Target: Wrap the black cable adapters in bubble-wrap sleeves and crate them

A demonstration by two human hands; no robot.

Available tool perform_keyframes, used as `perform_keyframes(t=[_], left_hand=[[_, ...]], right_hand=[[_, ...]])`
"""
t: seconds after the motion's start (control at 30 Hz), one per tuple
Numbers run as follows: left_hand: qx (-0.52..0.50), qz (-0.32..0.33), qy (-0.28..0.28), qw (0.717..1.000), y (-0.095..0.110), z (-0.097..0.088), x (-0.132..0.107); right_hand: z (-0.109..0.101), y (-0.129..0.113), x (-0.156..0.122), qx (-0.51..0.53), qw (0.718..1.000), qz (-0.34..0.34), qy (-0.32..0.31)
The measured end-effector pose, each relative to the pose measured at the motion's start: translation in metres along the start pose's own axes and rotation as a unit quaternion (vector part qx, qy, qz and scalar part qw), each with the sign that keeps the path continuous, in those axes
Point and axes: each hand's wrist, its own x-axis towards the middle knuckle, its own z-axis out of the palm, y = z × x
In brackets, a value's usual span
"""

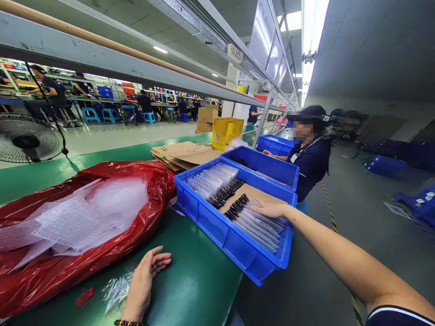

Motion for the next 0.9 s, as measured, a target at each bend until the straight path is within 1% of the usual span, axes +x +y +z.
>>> perform_keyframes(t=[0.07,0.2,0.3,0.47,0.67,0.77,0.8,0.83,0.87,0.9], left_hand=[[-0.001,0.0,0.0,1.0,0.0,0.001,0.0],[-0.004,0.005,0.003,1.0,-0.001,0.001,-0.001],[0.0,0.002,-0.001,1.0,-0.002,0.001,-0.002],[0.004,0.004,-0.007,1.0,0.0,0.002,-0.003],[0.013,0.025,-0.01,1.0,-0.001,0.003,-0.004],[0.023,0.043,-0.014,0.999,-0.003,0.004,-0.003],[0.029,0.053,-0.013,0.998,-0.003,0.006,-0.003],[0.036,0.069,-0.009,0.997,-0.003,0.008,-0.004],[0.045,0.091,-0.002,0.995,-0.002,0.011,-0.007],[0.055,0.12,0.005,0.991,-0.001,0.014,-0.011]], right_hand=[[0.002,0.001,0.002,0.015,1.0,-0.001,0.003],[0.005,0.009,0.007,0.05,0.998,0.012,0.038],[0.006,0.013,0.009,0.066,0.997,0.007,0.027],[0.008,0.011,0.009,0.032,0.999,-0.007,0.015],[0.011,0.014,0.012,0.026,0.999,-0.015,0.028],[0.014,0.016,0.016,0.018,0.999,-0.003,0.036],[0.014,0.016,0.017,0.013,0.999,0.001,0.042],[0.013,0.015,0.017,0.005,0.998,0.005,0.062],[0.013,0.012,0.015,-0.004,0.995,0.007,0.099],[0.012,0.008,0.01,-0.015,0.988,0.005,0.156]])
